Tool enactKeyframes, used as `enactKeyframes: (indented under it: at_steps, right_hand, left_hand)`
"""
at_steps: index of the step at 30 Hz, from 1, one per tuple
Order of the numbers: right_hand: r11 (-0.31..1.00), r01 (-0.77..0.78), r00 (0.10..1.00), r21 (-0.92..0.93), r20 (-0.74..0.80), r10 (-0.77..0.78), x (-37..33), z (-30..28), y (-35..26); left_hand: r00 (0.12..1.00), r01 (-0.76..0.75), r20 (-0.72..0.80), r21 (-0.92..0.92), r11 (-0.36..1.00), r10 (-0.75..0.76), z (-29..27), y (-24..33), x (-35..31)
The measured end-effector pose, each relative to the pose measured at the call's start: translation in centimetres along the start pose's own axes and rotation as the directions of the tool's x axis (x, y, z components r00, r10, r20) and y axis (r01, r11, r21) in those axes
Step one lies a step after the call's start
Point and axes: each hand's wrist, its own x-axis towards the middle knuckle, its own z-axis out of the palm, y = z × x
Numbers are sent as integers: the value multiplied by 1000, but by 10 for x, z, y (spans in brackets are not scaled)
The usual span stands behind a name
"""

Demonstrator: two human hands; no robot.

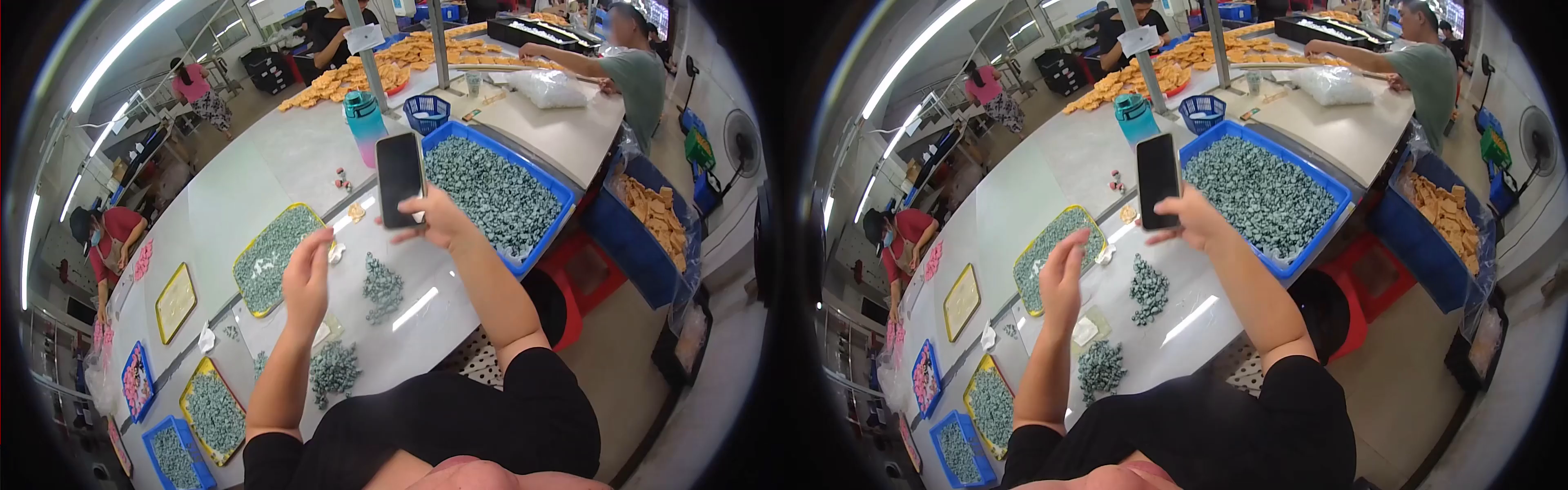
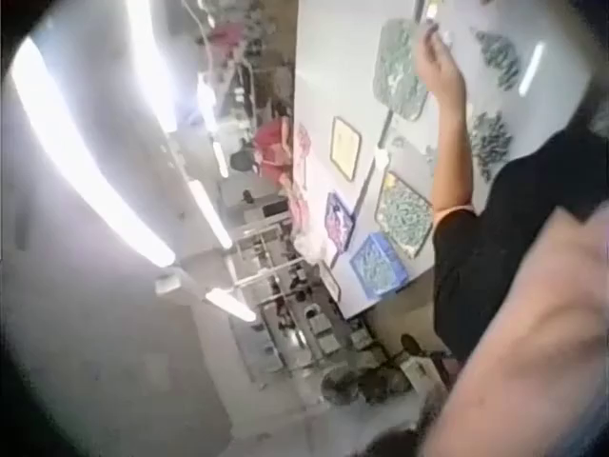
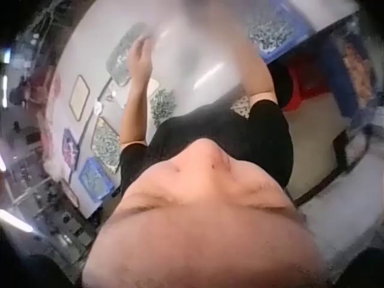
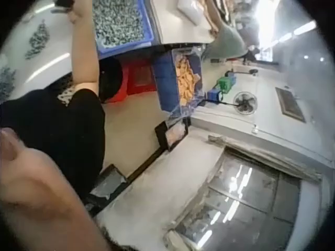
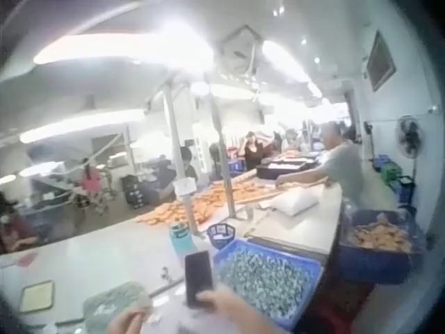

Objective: Sorting small green toy components and placing them onto a template on a workbench.

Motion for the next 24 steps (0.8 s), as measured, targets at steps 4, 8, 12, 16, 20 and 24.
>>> enactKeyframes:
  at_steps: [4, 8, 12, 16, 20, 24]
  right_hand:
    - [929, 153, 895, -337, -351, -275, 92, 20, -34]
    - [778, -4, 724, -628, -539, -431, 217, 6, -40]
    - [-227, -372, 633, -900, -67, -771, 310, -83, -25]
    - [-179, -504, 644, -845, -230, -730, 370, -125, -4]
    - [446, -518, 506, -730, -682, -529, 397, -176, -15]
    - [256, -579, 510, -774, -588, -627, 451, -249, -16]
  left_hand:
    - [999, -39, -36, -159, 987, 34, -80, -21, -32]
    - [981, -10, -195, 89, 996, 27, -193, -35, -77]
    - [874, 191, -477, 160, 969, -93, -285, -54, -147]
    - [751, 446, -651, 380, 811, -108, -358, -68, -188]
    - [728, 559, -677, 499, 662, -104, -347, -90, -193]
    - [705, 616, -694, 496, 611, -146, -337, -99, -180]
